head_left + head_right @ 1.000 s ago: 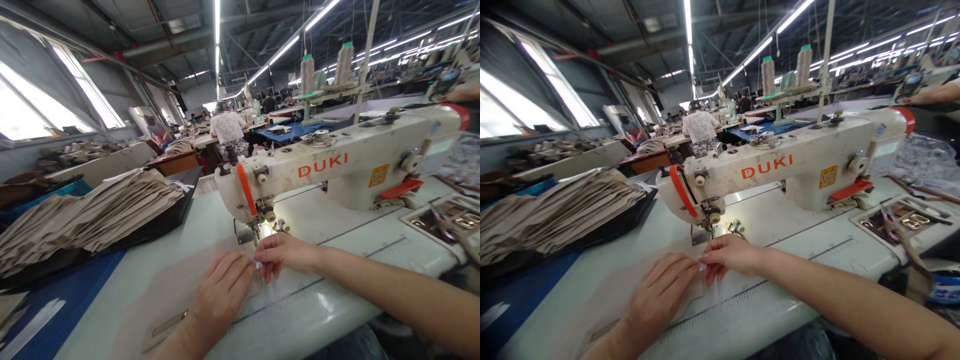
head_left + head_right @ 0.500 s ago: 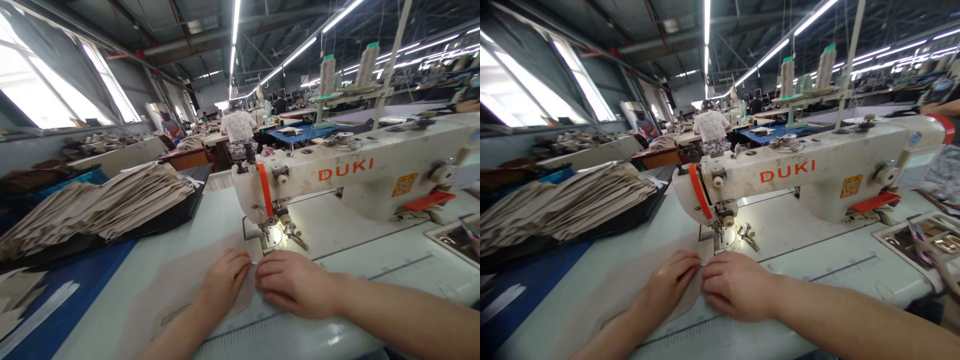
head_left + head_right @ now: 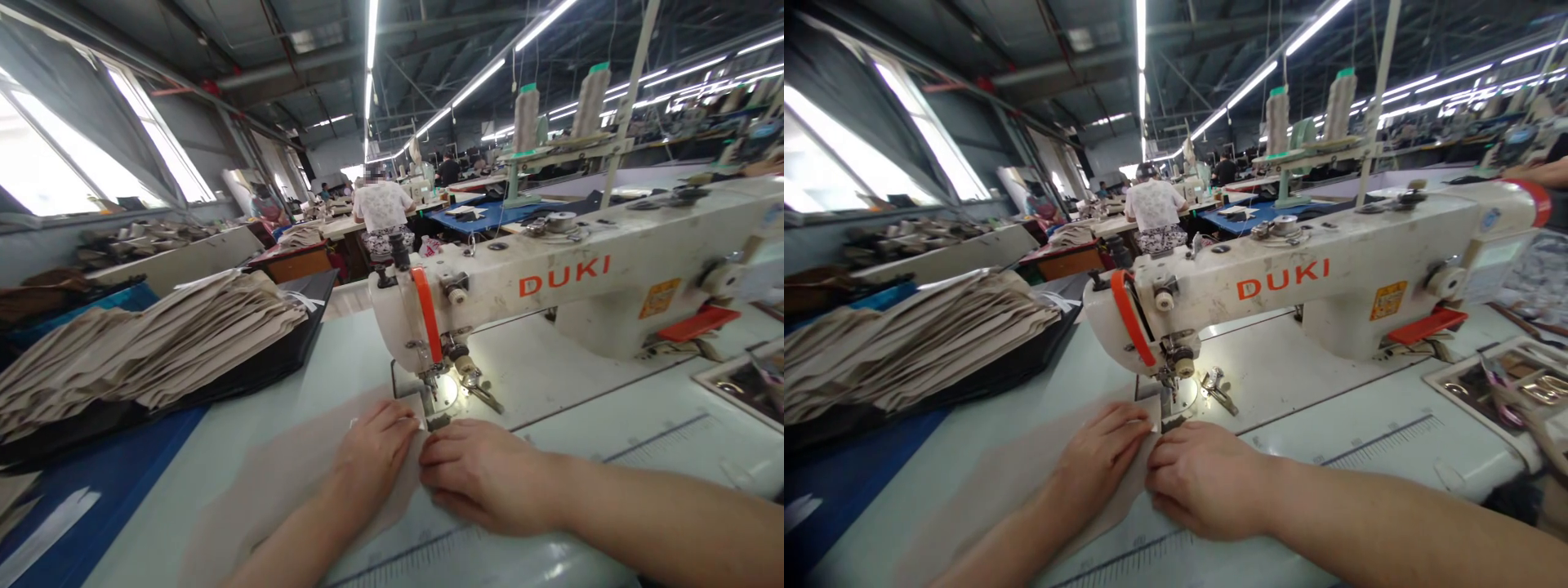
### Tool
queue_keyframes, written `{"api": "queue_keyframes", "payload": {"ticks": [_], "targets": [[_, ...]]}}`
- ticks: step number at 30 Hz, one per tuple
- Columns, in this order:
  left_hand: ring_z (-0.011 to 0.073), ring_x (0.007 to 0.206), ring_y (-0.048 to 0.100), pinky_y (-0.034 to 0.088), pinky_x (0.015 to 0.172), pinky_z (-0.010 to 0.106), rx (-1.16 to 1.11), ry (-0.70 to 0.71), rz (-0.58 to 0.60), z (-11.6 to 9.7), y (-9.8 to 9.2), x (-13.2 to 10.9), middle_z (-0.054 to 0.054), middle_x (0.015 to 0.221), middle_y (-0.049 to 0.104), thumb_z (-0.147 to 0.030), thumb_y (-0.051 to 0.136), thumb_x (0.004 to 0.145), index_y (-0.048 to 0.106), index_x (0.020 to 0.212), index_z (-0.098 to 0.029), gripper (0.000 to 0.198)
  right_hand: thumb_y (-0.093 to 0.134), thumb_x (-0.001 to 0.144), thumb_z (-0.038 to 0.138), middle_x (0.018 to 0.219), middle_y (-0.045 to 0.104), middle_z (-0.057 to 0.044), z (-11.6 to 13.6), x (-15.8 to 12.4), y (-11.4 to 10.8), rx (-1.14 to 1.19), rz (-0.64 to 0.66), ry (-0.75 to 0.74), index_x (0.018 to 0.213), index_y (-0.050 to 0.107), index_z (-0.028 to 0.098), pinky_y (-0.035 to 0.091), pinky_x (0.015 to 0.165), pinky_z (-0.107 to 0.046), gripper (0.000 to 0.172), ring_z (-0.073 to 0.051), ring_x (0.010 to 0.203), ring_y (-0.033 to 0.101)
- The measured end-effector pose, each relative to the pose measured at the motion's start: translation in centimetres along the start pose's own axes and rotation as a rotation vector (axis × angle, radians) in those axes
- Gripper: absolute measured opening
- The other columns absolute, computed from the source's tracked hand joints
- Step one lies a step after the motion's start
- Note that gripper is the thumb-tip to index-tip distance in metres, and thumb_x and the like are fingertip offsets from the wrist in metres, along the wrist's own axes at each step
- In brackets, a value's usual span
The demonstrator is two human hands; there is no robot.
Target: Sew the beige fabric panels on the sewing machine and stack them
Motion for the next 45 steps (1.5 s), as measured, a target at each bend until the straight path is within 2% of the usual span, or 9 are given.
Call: {"api": "queue_keyframes", "payload": {"ticks": [4,10,16,21,28,35,37,40,45], "targets": [[0.0164,0.080,0.067,0.059,0.076,0.028,-0.012,0.013,0.032,0.1,0.5,-0.4,0.004,0.085,0.071,-0.011,0.038,0.101,0.068,0.089,-0.017,0.033,0.052,0.098,0.024,0.096,0.073,-0.006,0.0,0.1,0.0,-0.026,0.010,-0.005,0.094,0.069,0.016,0.046,0.084,-0.032,0.019,-0.020,0.094,0.063],[0.0158,0.080,0.068,0.060,0.078,0.027,0.070,0.085,-0.051,-0.1,0.4,-0.4,0.005,0.086,0.073,-0.012,0.034,0.103,0.069,0.092,-0.015,0.037,0.052,0.098,0.025,0.097,0.072,-0.005,-0.2,0.2,0.3,-0.062,0.017,-0.010,0.094,0.068,0.016,0.044,0.084,-0.032,0.019,-0.020,0.096,0.062],[0.0158,0.078,0.068,0.060,0.079,0.027,0.138,0.110,-0.039,-0.4,0.3,-0.3,0.005,0.084,0.073,-0.007,0.031,0.101,0.068,0.090,-0.015,0.040,0.052,0.098,0.025,0.097,0.072,-0.005,-0.2,0.1,0.4,-0.055,0.022,-0.001,0.093,0.068,0.016,0.044,0.084,-0.032,0.019,-0.019,0.096,0.061],[0.0156,0.080,0.069,0.061,0.079,0.027,0.158,0.101,-0.011,-0.4,0.4,-0.5,0.003,0.085,0.073,-0.003,0.032,0.097,0.068,0.092,-0.017,0.039,0.051,0.098,0.025,0.095,0.072,-0.005,-0.2,0.1,0.4,-0.054,0.017,0.000,0.093,0.067,0.016,0.045,0.085,-0.031,0.019,-0.019,0.095,0.061],[0.0161,0.076,0.069,0.061,0.073,0.027,0.110,0.095,-0.064,-0.6,0.2,-0.2,0.003,0.083,0.072,-0.007,0.032,0.101,0.066,0.090,-0.016,0.037,0.052,0.097,0.024,0.096,0.072,-0.005,-0.1,0.2,0.4,-0.045,0.036,0.009,0.094,0.068,0.016,0.045,0.087,-0.031,0.018,-0.020,0.095,0.061],[0.0168,0.075,0.068,0.061,0.073,0.028,0.091,0.083,-0.019,-0.7,0.2,-0.3,0.004,0.082,0.072,-0.001,0.033,0.096,0.066,0.090,-0.016,0.037,0.052,0.096,0.023,0.094,0.072,-0.005,-0.3,0.2,0.3,-0.041,0.021,0.004,0.091,0.069,0.016,0.046,0.085,-0.031,0.018,-0.020,0.092,0.061],[0.0166,0.077,0.069,0.062,0.075,0.028,0.078,0.069,0.019,-0.7,0.2,-0.3,0.004,0.084,0.072,-0.001,0.033,0.094,0.067,0.091,-0.016,0.037,0.052,0.095,0.021,0.093,0.072,-0.006,-0.7,0.1,0.2,-0.042,0.003,0.027,0.090,0.069,0.016,0.047,0.085,-0.031,0.018,-0.019,0.090,0.061],[0.0177,0.082,0.070,0.063,0.077,0.029,0.033,0.015,0.061,-0.6,0.1,-0.5,0.006,0.089,0.073,-0.005,0.036,0.095,0.069,0.096,-0.016,0.035,0.051,0.095,0.019,0.090,0.071,-0.006,-1.5,0.3,0.0,-0.069,-0.038,0.147,0.090,0.071,0.016,0.047,0.085,-0.032,0.020,-0.020,0.087,0.061],[0.0208,0.095,0.071,0.063,0.085,0.034,0.012,-0.041,0.105,-0.8,-0.2,-1.6,0.010,0.105,0.074,-0.017,0.042,0.097,0.071,0.108,-0.015,0.030,0.054,0.096,0.022,0.095,0.069,-0.007,-2.1,1.0,-0.4,-0.129,-0.024,0.283,0.104,0.070,0.015,0.047,0.088,-0.035,0.019,-0.022,0.093,0.060]]}}
Point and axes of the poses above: each hand's wrist, its own x-axis towards the middle knuckle, its own y-axis out of the palm, z = x × y, the point moved 2 cm from there along x, towards the middle knuckle
